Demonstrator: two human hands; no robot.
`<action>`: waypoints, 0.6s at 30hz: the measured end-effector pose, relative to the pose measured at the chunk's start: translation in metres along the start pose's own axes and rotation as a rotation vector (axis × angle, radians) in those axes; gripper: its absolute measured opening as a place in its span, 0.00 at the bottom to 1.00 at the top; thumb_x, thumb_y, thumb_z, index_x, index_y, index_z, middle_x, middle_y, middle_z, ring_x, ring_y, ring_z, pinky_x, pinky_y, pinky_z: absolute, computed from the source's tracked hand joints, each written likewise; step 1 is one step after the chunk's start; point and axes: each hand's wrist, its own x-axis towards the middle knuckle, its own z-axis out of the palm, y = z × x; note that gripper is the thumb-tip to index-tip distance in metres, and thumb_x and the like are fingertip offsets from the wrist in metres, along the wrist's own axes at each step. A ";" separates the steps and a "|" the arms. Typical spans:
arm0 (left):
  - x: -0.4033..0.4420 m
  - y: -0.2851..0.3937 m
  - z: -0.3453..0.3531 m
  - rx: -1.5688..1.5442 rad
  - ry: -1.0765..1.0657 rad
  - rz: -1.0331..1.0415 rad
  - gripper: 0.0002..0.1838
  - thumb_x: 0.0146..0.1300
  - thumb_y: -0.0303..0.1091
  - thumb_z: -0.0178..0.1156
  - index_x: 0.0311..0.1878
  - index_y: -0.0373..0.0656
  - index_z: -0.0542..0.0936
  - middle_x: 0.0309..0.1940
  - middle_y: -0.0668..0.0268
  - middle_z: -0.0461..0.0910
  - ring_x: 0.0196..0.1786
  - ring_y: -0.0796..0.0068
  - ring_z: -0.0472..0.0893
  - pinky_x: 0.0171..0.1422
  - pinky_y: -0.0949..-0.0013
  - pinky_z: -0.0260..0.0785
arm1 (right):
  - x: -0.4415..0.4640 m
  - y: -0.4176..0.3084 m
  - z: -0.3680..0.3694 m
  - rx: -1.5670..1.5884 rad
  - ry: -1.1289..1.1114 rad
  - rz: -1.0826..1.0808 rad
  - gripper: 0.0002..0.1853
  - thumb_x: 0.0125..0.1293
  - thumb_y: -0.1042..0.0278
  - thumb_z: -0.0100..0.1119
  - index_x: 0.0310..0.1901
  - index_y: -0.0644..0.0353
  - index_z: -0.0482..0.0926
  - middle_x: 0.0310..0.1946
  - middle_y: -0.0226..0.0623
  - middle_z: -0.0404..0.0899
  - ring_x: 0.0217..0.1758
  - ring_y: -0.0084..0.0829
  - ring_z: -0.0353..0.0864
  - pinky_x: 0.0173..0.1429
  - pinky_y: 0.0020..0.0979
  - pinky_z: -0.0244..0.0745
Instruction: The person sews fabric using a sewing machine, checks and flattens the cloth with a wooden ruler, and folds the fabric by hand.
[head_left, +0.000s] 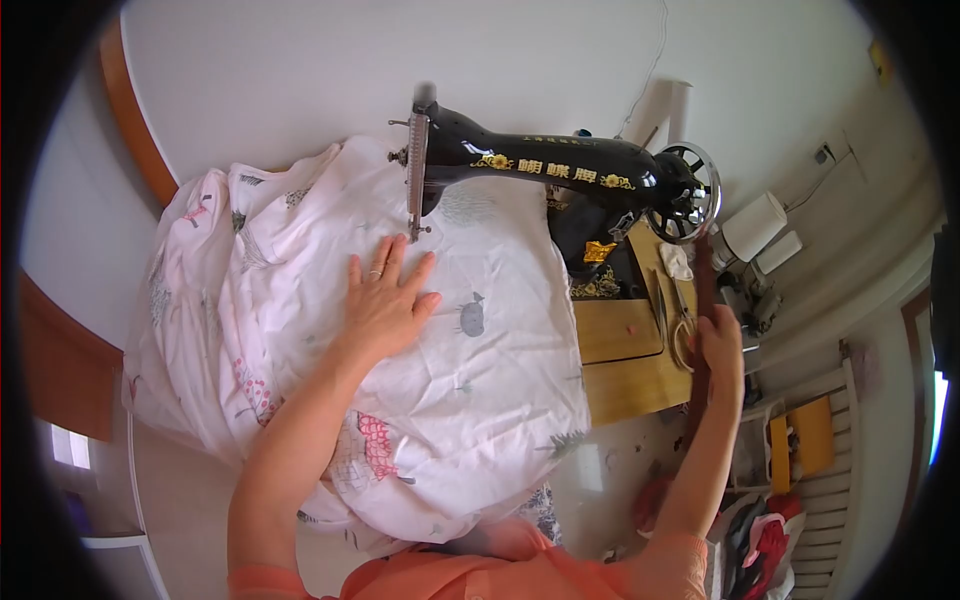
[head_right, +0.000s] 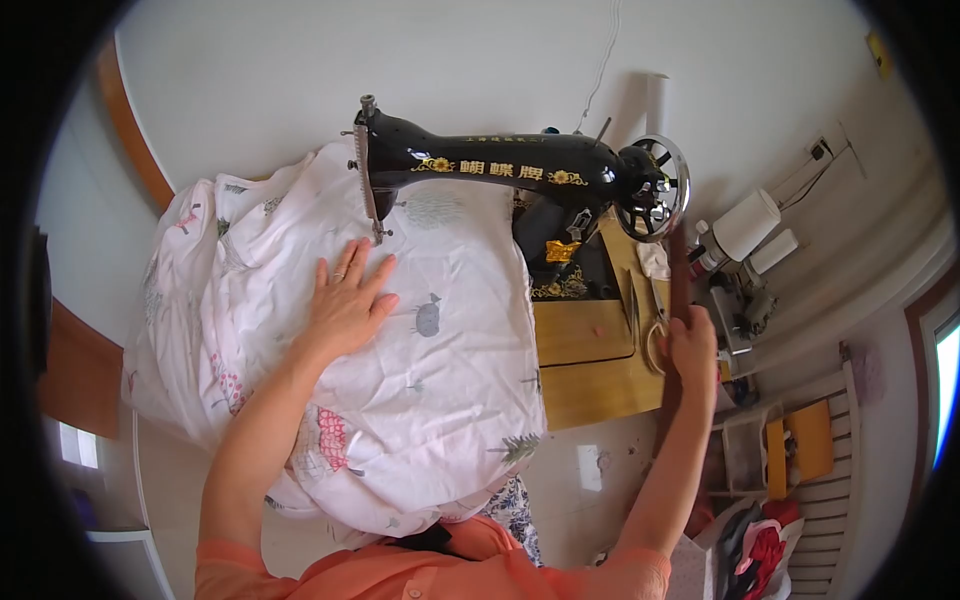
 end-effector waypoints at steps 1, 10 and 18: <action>0.000 0.000 0.000 0.011 0.000 -0.001 0.30 0.67 0.56 0.40 0.70 0.55 0.60 0.72 0.54 0.49 0.75 0.58 0.45 0.72 0.40 0.35 | -0.014 -0.014 -0.009 0.076 0.058 -0.024 0.11 0.61 0.74 0.51 0.45 0.64 0.73 0.29 0.35 0.75 0.27 0.23 0.77 0.27 0.27 0.70; -0.015 0.003 -0.013 -0.012 -0.035 0.007 0.29 0.66 0.50 0.47 0.68 0.48 0.63 0.71 0.51 0.51 0.74 0.53 0.49 0.69 0.37 0.44 | -0.070 -0.089 0.015 -0.003 -0.330 -0.497 0.09 0.61 0.76 0.54 0.43 0.65 0.72 0.31 0.43 0.75 0.34 0.39 0.74 0.41 0.30 0.69; -0.041 -0.008 -0.059 -0.515 -0.105 -0.075 0.35 0.55 0.37 0.64 0.63 0.32 0.64 0.57 0.52 0.70 0.60 0.55 0.69 0.63 0.63 0.62 | -0.035 -0.130 0.112 -0.089 -0.797 -0.913 0.09 0.63 0.72 0.52 0.43 0.59 0.77 0.37 0.45 0.78 0.43 0.48 0.77 0.47 0.40 0.70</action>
